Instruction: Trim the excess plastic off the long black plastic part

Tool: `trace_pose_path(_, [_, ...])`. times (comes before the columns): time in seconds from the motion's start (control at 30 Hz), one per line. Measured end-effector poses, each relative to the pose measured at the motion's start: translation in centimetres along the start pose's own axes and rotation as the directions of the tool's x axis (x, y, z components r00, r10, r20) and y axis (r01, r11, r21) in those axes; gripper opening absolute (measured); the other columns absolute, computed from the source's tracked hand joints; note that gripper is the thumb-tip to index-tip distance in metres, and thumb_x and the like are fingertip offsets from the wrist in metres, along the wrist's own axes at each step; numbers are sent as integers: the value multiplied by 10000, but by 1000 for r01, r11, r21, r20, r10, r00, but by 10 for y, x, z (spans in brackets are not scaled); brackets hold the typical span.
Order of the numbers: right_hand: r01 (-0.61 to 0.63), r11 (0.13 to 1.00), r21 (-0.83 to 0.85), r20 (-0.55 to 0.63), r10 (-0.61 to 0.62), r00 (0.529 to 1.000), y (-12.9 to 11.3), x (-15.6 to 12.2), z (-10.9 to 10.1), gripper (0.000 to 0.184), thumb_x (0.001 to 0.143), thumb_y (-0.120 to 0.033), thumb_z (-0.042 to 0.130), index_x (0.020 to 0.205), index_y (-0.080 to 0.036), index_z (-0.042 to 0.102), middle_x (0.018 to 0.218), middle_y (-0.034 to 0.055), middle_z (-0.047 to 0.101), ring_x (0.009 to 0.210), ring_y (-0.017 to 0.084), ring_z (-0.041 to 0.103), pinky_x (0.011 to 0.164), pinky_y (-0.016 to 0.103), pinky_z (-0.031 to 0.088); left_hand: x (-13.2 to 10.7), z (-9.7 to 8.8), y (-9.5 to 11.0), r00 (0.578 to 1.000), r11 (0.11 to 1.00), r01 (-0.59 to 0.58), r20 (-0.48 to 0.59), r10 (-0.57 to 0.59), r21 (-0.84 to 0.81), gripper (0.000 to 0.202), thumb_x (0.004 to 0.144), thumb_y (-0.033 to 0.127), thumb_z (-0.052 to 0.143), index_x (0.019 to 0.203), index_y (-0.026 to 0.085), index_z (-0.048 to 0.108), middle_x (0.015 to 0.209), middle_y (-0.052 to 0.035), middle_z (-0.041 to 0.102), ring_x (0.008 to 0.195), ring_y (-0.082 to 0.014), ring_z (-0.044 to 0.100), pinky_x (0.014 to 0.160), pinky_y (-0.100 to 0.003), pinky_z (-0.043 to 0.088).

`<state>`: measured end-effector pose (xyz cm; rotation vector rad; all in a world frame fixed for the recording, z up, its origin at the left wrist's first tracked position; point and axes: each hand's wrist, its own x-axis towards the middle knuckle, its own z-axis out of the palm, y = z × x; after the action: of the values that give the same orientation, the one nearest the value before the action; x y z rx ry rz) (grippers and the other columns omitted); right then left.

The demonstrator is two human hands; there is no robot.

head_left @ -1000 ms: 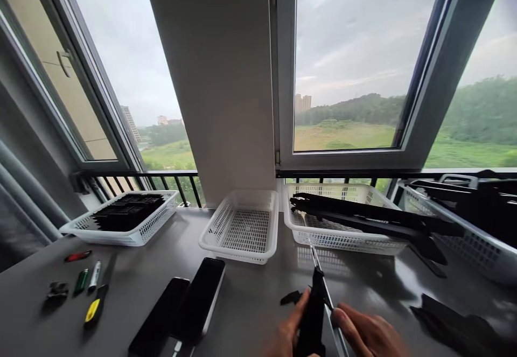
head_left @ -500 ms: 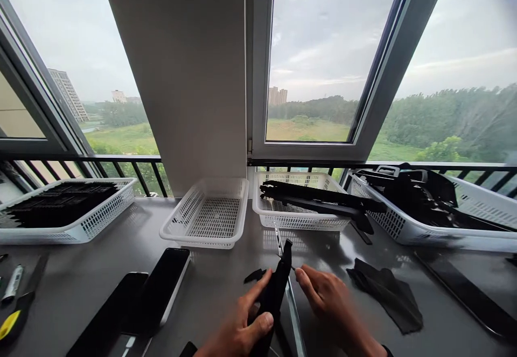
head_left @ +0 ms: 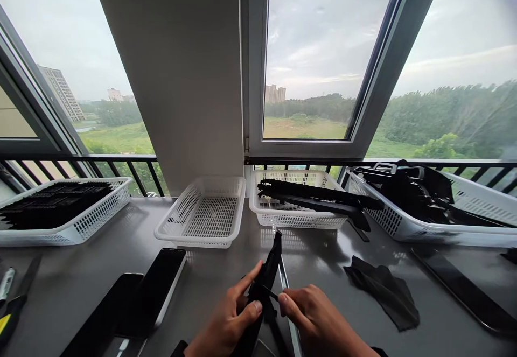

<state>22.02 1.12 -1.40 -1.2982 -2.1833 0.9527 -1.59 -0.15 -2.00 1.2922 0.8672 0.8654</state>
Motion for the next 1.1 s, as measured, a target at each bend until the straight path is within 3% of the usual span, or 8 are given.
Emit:
trace_pose_path(0.13, [-12, 993, 117, 67, 4, 998, 0, 0, -2, 784, 1055, -804, 177, 673, -222, 537, 610, -30, 442, 588, 138, 444, 617, 289, 297, -1, 2, 5, 999, 999, 40, 8, -40, 6, 933, 922, 692, 723, 1691, 260, 422, 989, -68, 805, 1023, -329, 749, 1021, -477, 597])
trace_pose_path(0.23, [-41, 993, 113, 56, 34, 998, 1, 2, -1, 800, 1033, -833, 149, 663, -226, 517, 613, -19, 461, 588, 144, 454, 618, 299, 287, -2, 3, 6, 999, 999, 41, 10, -41, -9, 926, 929, 669, 733, 1693, 253, 416, 1018, -73, 813, 1087, -346, 744, 1087, -504, 570])
trace_pose_path(0.33, [-79, 997, 4, -29, 79, 996, 0, 1, 1, 729, 1042, -807, 156, 656, -239, 401, 607, -33, 383, 565, 134, 338, 607, 324, 213, -4, 2, 5, 999, 998, 36, 11, -36, -45, 847, 967, 614, 725, 1688, 287, 425, 1320, -94, 795, 1187, -345, 730, 1145, -511, 541])
trace_pose_path(0.43, [-75, 996, -42, -70, 71, 995, -5, -1, 1, 654, 1069, -750, 178, 687, -242, 332, 630, -46, 342, 574, 131, 258, 621, 340, 178, -5, 2, 5, 1000, 996, 27, -3, -27, -83, 757, 997, 549, 725, 1668, 329, 454, 1697, -63, 545, 1451, -361, 599, 1243, -488, 467])
trace_pose_path(0.57, [-53, 996, -71, -9, 52, 999, -6, -4, 4, 618, 1083, -711, 208, 699, -242, 329, 638, -48, 338, 581, 134, 278, 633, 342, 172, -5, 4, 4, 999, 997, 30, -43, -33, -77, 724, 1008, 518, 724, 1656, 317, 470, 1790, -32, 383, 1619, -357, 413, 1315, -469, 395])
trace_pose_path(0.77, [-56, 990, -130, -1, 56, 998, 2, -2, 8, 582, 1098, -662, 225, 709, -244, 336, 630, -49, 346, 569, 137, 290, 631, 344, 174, -6, 4, -4, 996, 991, 11, -83, -22, -134, 689, 1005, 474, 742, 1637, 341, 501, 1783, -20, 403, 1627, -377, 389, 1293, -484, 426])
trace_pose_path(0.93, [-49, 984, -173, -42, 42, 998, 6, -3, 13, 619, 1103, -688, 181, 698, -243, 328, 602, -39, 408, 559, 138, 293, 615, 333, 187, -4, 6, 0, 993, 993, 20, -113, -33, -115, 727, 999, 499, 745, 1651, 309, 486, 1776, -40, 425, 1595, -330, 433, 1288, -396, 406])
trace_pose_path(1.1, [-3, 976, -220, -55, -9, 998, 9, -6, 18, 645, 1120, -678, 165, 695, -238, 371, 591, -22, 505, 547, 137, 404, 610, 325, 207, -2, 7, -3, 988, 992, 72, -130, -86, -104, 876, 965, 580, 756, 1698, 259, 400, 1592, -135, 640, 1167, -272, 718, 1029, -350, 577])
